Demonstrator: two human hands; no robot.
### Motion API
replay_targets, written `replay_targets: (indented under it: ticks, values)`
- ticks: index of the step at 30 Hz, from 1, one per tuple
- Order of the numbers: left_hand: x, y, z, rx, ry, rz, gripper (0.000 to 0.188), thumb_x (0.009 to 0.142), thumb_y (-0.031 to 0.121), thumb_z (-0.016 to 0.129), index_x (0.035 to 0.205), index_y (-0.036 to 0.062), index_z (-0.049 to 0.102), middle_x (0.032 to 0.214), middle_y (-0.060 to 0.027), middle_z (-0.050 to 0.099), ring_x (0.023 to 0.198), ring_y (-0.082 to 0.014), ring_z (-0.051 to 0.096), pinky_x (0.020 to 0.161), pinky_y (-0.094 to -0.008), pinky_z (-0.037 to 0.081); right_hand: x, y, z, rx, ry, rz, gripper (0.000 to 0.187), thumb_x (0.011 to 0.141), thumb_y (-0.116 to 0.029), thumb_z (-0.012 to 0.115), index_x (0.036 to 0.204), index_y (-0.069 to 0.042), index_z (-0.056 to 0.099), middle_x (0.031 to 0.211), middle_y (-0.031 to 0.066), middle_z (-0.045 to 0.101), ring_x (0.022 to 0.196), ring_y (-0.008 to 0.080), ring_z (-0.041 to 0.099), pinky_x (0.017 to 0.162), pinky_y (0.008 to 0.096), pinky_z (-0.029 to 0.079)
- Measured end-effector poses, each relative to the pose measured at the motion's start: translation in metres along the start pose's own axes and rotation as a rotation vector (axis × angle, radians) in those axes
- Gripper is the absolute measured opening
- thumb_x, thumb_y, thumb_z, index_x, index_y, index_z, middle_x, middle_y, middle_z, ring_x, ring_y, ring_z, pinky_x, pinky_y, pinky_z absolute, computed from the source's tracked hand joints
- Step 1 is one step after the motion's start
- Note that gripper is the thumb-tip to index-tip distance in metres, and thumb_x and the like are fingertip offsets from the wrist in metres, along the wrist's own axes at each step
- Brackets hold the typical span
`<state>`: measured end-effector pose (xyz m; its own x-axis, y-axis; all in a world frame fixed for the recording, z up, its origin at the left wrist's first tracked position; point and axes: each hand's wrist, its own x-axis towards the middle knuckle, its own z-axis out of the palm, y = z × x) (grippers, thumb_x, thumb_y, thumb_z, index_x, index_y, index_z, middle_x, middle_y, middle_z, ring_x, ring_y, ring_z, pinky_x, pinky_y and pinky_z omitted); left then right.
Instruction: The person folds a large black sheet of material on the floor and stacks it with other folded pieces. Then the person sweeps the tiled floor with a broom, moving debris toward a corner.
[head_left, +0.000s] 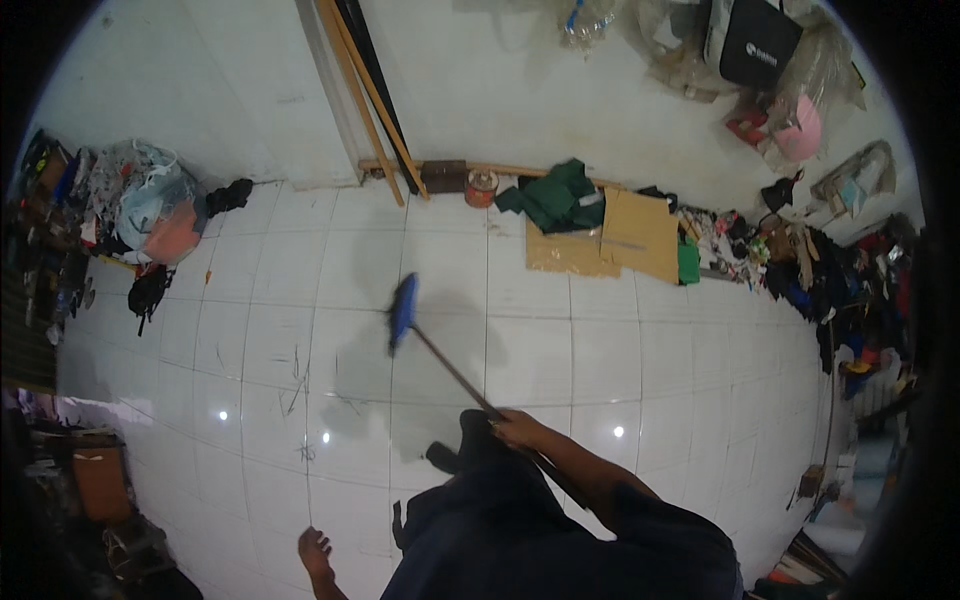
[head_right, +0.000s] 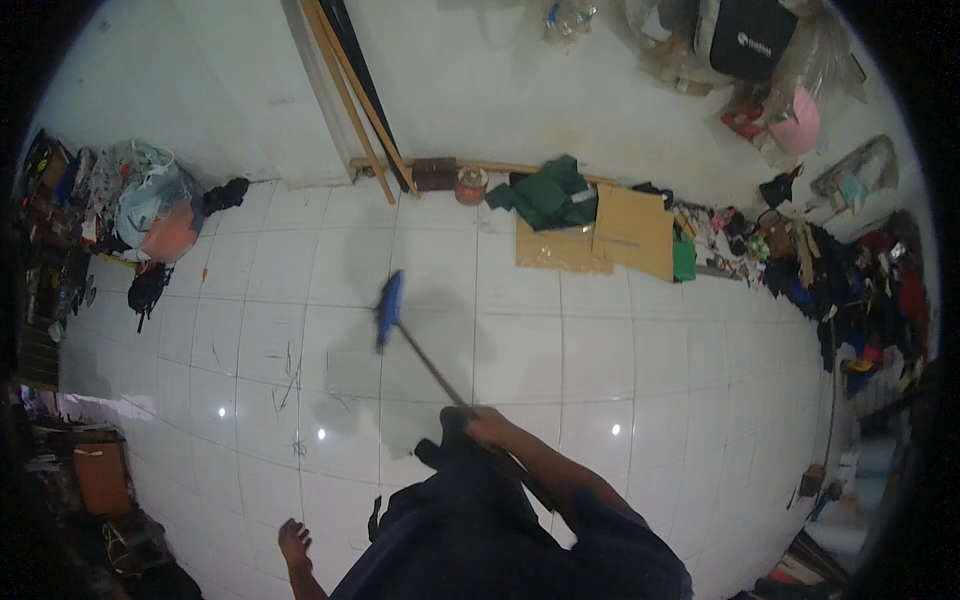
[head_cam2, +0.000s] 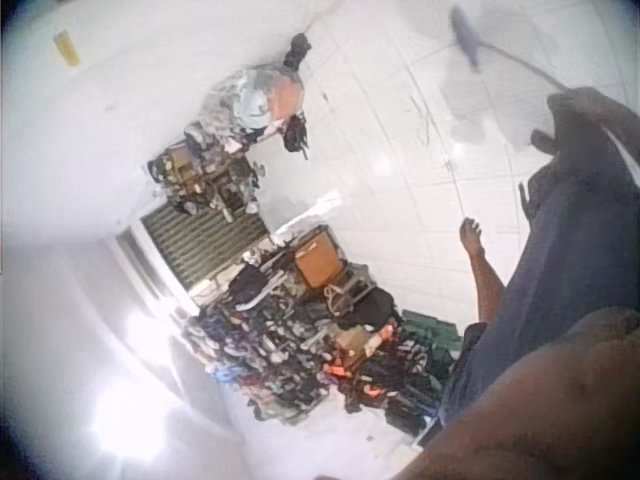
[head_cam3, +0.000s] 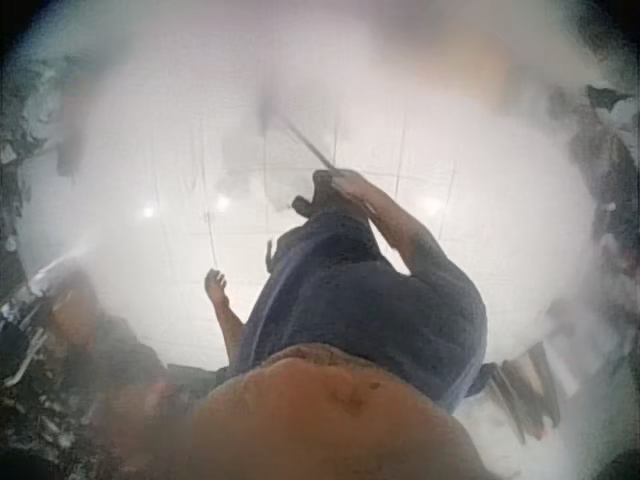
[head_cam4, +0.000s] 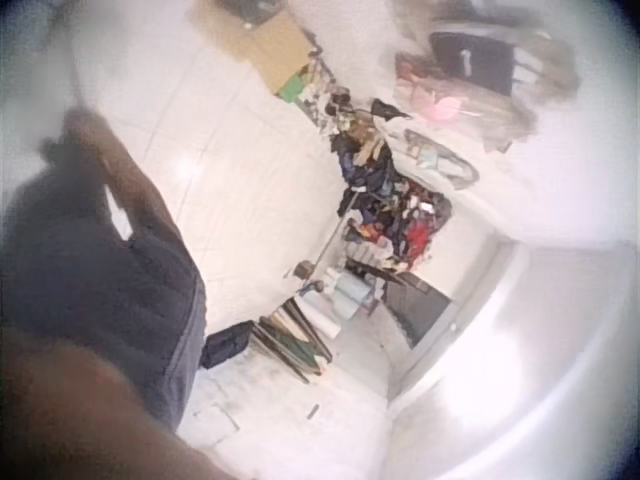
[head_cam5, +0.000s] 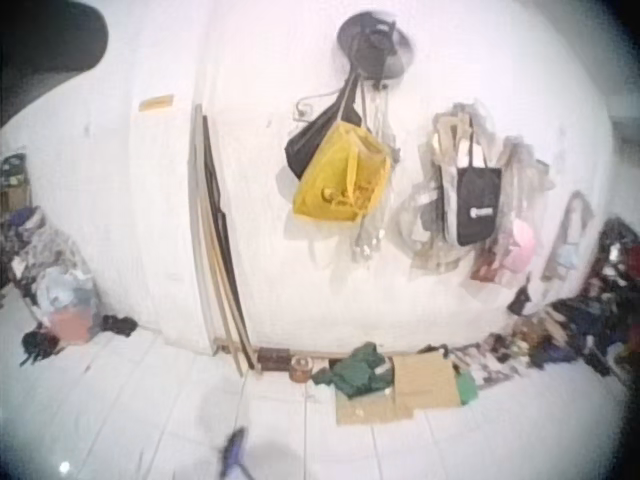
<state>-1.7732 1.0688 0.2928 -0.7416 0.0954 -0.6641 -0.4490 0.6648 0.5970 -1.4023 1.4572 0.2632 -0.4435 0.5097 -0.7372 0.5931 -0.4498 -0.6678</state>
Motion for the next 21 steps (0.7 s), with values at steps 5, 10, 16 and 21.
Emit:
replay_targets:
  ticks: [5,10,16,21]
  values:
    - [-0.012,-0.055,0.073,0.317,-0.424,-0.045,0.035,0.087,0.029,0.055,0.113,0.005,0.055,0.086,-0.0054,0.059,0.067,-0.0172,0.057,0.054,-0.0298,0.045,-0.065,0.029,-0.103,-0.048,0.351,0.307,0.038,0.078,-0.015,0.054,0.113,0.0,0.053,0.068,0.0099,0.057,0.051,0.0188,0.055,0.044,0.0328,0.044]
    - [-0.047,-0.053,0.122,0.516,-0.506,-0.086,0.034,0.086,0.03,0.057,0.11,0.0056,0.057,0.085,-0.0054,0.059,0.067,-0.0169,0.057,0.053,-0.0293,0.044,0.054,0.034,-0.194,-0.122,0.385,0.58,0.026,0.076,-0.016,0.057,0.098,-0.002,0.054,0.067,0.0076,0.054,0.055,0.0168,0.054,0.046,0.0332,0.044]
    - [-0.061,0.051,0.194,0.01,-0.064,-0.351,0.036,0.086,0.03,0.057,0.113,0.0059,0.055,0.095,-0.0076,0.058,0.08,-0.0181,0.057,0.065,-0.032,0.046,0.214,-0.045,-0.105,-0.174,-0.198,0.262,0.022,0.077,-0.02,0.055,0.078,0.002,0.061,0.063,0.0124,0.058,0.055,0.021,0.055,0.047,0.0388,0.041]
    - [-0.066,0.127,0.245,0.072,-0.167,-0.028,0.042,0.089,0.029,0.054,0.122,0.0042,0.049,0.103,-0.0089,0.058,0.089,-0.0204,0.057,0.073,-0.0337,0.045,0.28,-0.155,-0.072,0.157,-0.424,0.153,0.014,0.077,-0.013,0.055,0.083,0.0,0.055,0.055,0.0064,0.052,0.042,0.0187,0.049,0.04,0.0334,0.043]
